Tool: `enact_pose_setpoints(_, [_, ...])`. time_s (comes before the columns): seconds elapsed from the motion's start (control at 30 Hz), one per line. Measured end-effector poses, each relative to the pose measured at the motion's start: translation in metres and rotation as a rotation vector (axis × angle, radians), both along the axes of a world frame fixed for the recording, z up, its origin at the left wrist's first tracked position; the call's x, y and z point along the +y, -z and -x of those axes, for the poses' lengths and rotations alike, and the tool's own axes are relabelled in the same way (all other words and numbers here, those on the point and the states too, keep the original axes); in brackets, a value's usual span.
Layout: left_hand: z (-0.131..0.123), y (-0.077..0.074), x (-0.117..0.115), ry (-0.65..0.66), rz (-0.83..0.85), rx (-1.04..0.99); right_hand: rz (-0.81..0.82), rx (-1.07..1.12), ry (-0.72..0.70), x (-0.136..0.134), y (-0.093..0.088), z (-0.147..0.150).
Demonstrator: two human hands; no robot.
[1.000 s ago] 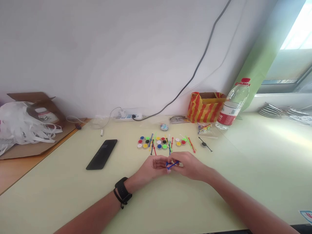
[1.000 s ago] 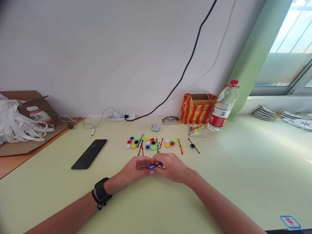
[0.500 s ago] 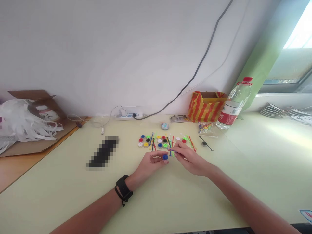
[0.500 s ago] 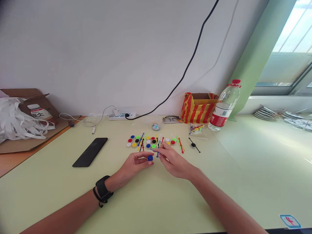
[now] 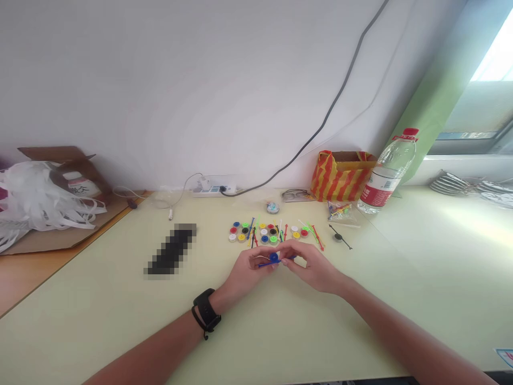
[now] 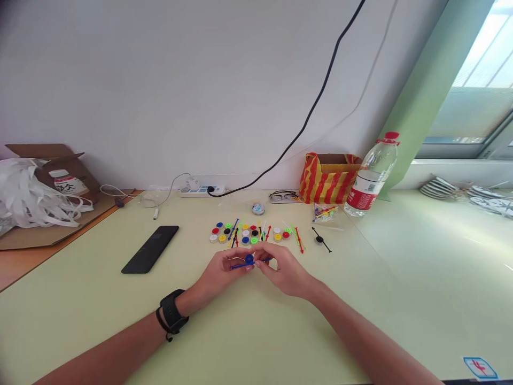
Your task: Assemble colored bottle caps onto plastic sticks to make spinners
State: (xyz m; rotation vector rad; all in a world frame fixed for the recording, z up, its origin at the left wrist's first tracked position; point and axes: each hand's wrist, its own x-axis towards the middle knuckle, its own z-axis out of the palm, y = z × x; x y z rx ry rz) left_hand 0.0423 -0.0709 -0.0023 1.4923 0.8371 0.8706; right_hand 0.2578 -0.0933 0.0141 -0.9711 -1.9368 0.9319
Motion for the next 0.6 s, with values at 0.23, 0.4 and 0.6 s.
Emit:
enact_pose_setpoints(0.23, [-0.0024,-0.0043,-0.0054,0.029,-0.011,-0.04,-0.017,0.011,0.039,0.0022,0.0055,0.0036])
enact_pose_setpoints(0.4, [-0.0023,-0.0031,-0.0062,0.031,-0.009,-0.043,-0.006,0.007,0.019,0.0033,0.0059,0.0019])
enact_pose_setpoints(0.6, [-0.0004,0.0001,-0.0044,-0.001,-0.028,0.001,0.03,-0.128,0.054,0.0034,0.0034,-0.0023])
